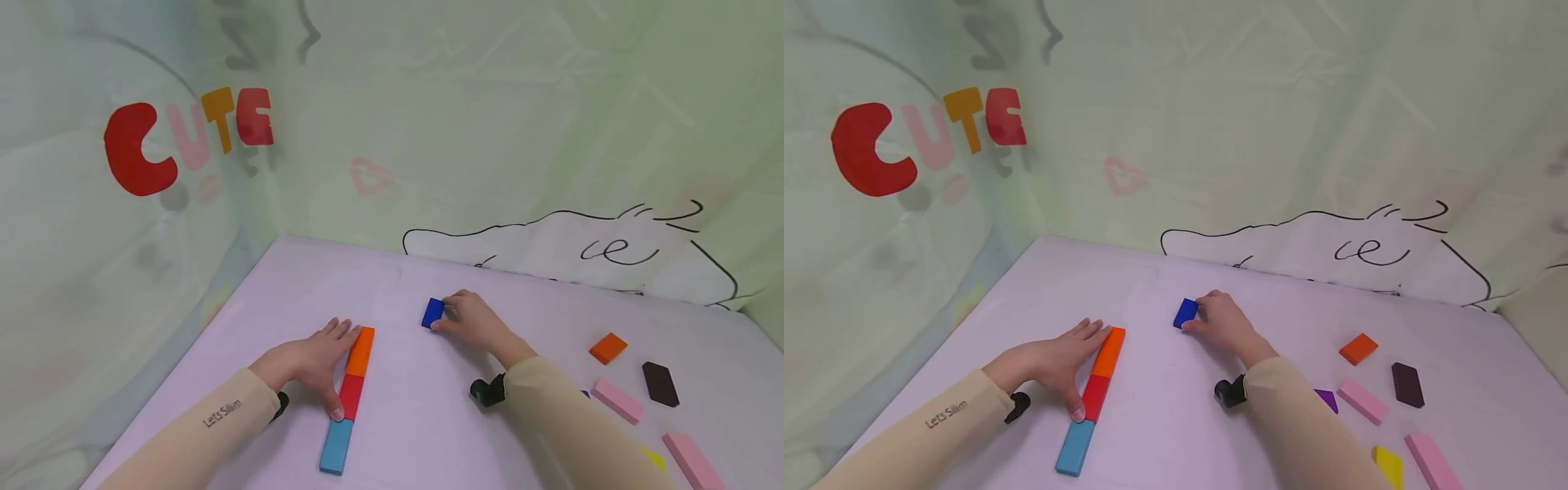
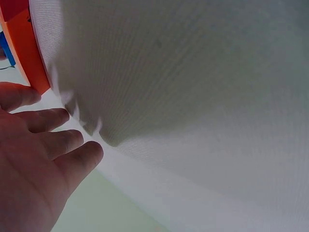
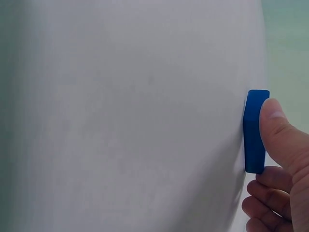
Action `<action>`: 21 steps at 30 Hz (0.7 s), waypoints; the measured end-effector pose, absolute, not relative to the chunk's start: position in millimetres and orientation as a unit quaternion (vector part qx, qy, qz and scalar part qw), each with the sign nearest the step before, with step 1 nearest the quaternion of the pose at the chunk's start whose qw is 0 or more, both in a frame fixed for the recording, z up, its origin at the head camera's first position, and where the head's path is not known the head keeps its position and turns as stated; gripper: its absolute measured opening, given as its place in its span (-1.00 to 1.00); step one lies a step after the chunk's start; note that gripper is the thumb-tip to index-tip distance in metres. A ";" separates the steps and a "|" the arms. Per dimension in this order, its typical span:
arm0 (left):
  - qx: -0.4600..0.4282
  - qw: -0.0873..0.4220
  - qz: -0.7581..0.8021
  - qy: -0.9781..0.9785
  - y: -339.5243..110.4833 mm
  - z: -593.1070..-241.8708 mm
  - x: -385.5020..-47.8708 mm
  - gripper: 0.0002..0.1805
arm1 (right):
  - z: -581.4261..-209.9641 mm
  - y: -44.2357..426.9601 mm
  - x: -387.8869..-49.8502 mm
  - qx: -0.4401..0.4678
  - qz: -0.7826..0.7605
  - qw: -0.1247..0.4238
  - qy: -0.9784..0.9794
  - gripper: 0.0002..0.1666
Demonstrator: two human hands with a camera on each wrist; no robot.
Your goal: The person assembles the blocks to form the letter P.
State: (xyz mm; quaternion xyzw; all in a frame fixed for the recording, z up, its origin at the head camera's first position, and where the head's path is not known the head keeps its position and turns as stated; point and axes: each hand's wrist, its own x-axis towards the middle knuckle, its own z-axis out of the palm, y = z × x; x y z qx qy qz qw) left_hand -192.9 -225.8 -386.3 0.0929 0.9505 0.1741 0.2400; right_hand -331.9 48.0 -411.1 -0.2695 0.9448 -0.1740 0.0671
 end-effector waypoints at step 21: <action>0.082 0.233 0.147 0.958 -222.9 -388.7 -193.7 0.38 | -410.0 -12.7 -326.7 -0.301 -0.167 0.084 0.935 -0.26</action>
